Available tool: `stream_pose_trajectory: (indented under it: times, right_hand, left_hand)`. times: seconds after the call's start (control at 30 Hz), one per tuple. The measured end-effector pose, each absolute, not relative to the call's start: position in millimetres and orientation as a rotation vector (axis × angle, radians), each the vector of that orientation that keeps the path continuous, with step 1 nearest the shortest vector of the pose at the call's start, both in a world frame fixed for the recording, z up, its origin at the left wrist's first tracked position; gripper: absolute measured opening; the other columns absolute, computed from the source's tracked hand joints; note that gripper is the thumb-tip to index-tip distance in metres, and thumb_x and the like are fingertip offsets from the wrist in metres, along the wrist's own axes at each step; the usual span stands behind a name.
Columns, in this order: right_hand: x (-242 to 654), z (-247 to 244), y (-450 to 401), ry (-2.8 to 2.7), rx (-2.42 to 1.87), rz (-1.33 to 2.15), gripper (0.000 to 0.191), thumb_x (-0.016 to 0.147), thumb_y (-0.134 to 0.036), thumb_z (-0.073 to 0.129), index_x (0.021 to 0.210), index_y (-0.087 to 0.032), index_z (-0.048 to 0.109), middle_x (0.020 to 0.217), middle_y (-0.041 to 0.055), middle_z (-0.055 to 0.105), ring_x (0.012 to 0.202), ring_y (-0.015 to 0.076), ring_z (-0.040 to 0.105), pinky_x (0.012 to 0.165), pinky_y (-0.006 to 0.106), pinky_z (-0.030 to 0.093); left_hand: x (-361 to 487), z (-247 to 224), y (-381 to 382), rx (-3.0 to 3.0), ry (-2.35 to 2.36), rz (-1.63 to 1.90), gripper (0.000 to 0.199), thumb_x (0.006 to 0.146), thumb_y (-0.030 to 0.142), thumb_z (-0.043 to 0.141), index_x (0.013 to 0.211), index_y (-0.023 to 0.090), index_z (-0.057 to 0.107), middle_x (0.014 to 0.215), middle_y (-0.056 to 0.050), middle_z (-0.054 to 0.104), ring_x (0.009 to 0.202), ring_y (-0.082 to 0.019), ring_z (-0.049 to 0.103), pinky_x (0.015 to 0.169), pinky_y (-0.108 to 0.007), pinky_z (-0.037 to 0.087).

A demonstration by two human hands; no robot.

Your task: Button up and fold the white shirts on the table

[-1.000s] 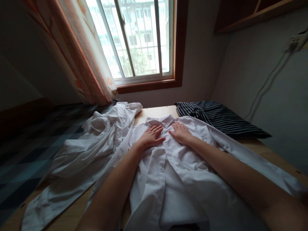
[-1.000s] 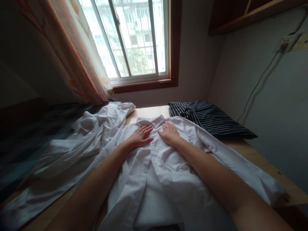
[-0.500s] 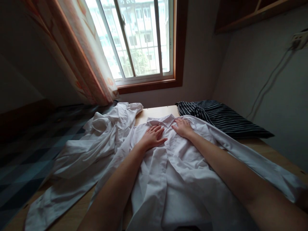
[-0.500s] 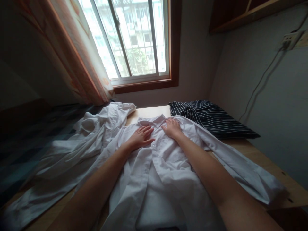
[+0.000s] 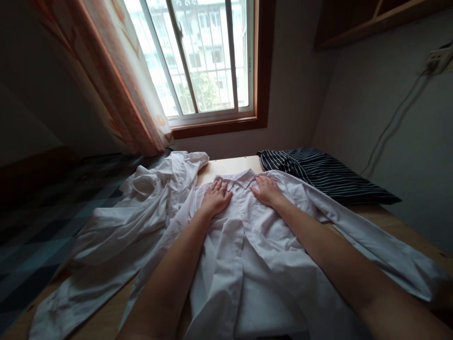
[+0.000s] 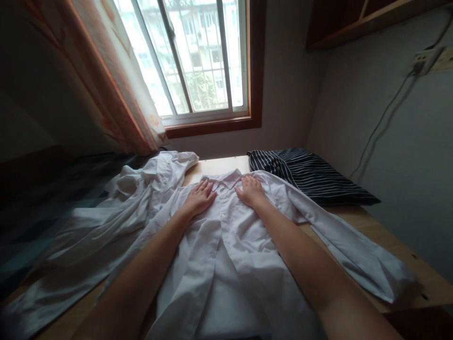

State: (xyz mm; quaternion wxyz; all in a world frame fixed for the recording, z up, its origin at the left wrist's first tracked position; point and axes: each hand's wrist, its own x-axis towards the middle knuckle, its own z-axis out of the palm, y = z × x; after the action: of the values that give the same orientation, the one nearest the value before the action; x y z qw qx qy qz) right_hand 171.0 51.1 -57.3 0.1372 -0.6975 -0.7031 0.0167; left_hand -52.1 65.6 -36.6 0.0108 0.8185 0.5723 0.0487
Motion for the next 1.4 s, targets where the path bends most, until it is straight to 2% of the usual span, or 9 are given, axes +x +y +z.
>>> stream_pose_trajectory:
  times: [0.2, 0.37, 0.5, 0.63, 0.73, 0.87, 0.97, 1.17, 1.4]
  right_hand:
    - [169, -53, 47, -2.336, -1.675, -0.165, 0.059, 0.100, -0.030, 0.034, 0.158, -0.022, 0.033, 0.166, 0.0040, 0.022, 0.155, 0.0231, 0.012, 0.124, 0.046, 0.007]
    - [171, -44, 56, -2.497, -1.683, -0.051, 0.056, 0.101, -0.032, 0.032, 0.154, -0.020, 0.041, 0.165, 0.0054, 0.027, 0.154, 0.0229, 0.017, 0.124, 0.048, 0.006]
    - [167, -34, 66, -2.497, -1.673, 0.096, 0.054, 0.098, -0.028, 0.038, 0.150, -0.016, 0.047, 0.161, 0.0088, 0.037, 0.149, 0.0224, 0.031, 0.122, 0.039, 0.021]
    - [161, -25, 76, -2.412, -1.706, 0.181, 0.044, 0.100, -0.032, 0.039, 0.134, -0.018, 0.062, 0.144, 0.0108, 0.059, 0.128, 0.0248, 0.057, 0.108, 0.034, 0.041]
    - [155, -22, 79, -2.352, -1.745, 0.131, 0.045, 0.104, -0.040, 0.034, 0.128, -0.018, 0.065, 0.133, 0.0129, 0.066, 0.120, 0.0262, 0.062, 0.103, 0.036, 0.044]
    - [146, -25, 75, -2.365, -1.769, -0.010, 0.054, 0.104, -0.053, 0.031, 0.129, -0.019, 0.064, 0.137, 0.0150, 0.063, 0.126, 0.0292, 0.056, 0.112, 0.048, 0.033]
    - [142, -29, 69, -2.384, -1.774, -0.045, 0.065, 0.101, -0.063, 0.027, 0.136, -0.020, 0.060, 0.141, 0.0170, 0.059, 0.131, 0.0316, 0.052, 0.115, 0.058, 0.025]
    - [143, -43, 65, -2.281, -1.856, 0.113, 0.068, 0.101, -0.065, 0.019, 0.154, -0.030, 0.040, 0.163, 0.0111, 0.033, 0.151, 0.0285, 0.024, 0.119, 0.061, 0.011]
    - [145, -41, 67, -2.243, -1.888, 0.267, 0.071, 0.098, -0.071, 0.018, 0.156, -0.034, 0.034, 0.169, 0.0091, 0.010, 0.155, 0.0269, 0.002, 0.119, 0.061, -0.002]
  left_hand:
    - [-50, -33, 61, 2.489, 1.841, 0.102, 0.067, 0.099, 0.062, 0.029, 0.157, 0.027, 0.034, 0.167, -0.012, 0.017, 0.155, -0.030, 0.012, 0.123, -0.054, 0.014]
    - [-48, -29, 61, 2.487, 1.844, 0.061, 0.066, 0.099, 0.060, 0.027, 0.157, 0.030, 0.032, 0.167, -0.012, 0.018, 0.155, -0.032, 0.014, 0.121, -0.058, 0.014]
    - [-39, -19, 64, 2.415, 1.886, -0.025, 0.072, 0.097, 0.060, 0.032, 0.160, 0.027, 0.024, 0.166, -0.015, 0.020, 0.153, -0.034, 0.018, 0.118, -0.063, 0.018]
    - [-27, -21, 66, 2.369, 2.026, 0.094, 0.062, 0.097, 0.059, 0.030, 0.150, 0.029, 0.045, 0.160, -0.014, 0.036, 0.149, -0.036, 0.030, 0.115, -0.066, 0.023]
    - [-24, -31, 66, 2.401, 2.114, 0.278, 0.057, 0.100, 0.053, 0.025, 0.143, 0.029, 0.054, 0.157, -0.011, 0.043, 0.147, -0.032, 0.033, 0.119, -0.063, 0.018]
    - [-27, -38, 69, 2.433, 2.050, 0.241, 0.059, 0.099, 0.053, 0.028, 0.147, 0.027, 0.050, 0.164, -0.008, 0.031, 0.154, -0.030, 0.017, 0.123, -0.058, 0.007]
    - [-29, -37, 72, 2.462, 1.970, 0.211, 0.063, 0.099, 0.052, 0.028, 0.152, 0.020, 0.043, 0.166, -0.009, 0.026, 0.155, -0.025, 0.014, 0.125, -0.051, 0.009]
    - [-30, -32, 73, 2.406, 1.942, 0.145, 0.064, 0.098, 0.059, 0.025, 0.154, 0.031, 0.038, 0.166, -0.007, 0.023, 0.155, -0.031, 0.012, 0.120, -0.066, 0.007]
    - [-31, -30, 74, 2.379, 1.950, 0.149, 0.064, 0.097, 0.061, 0.027, 0.155, 0.036, 0.036, 0.167, -0.007, 0.020, 0.155, -0.032, 0.010, 0.119, -0.066, 0.010]
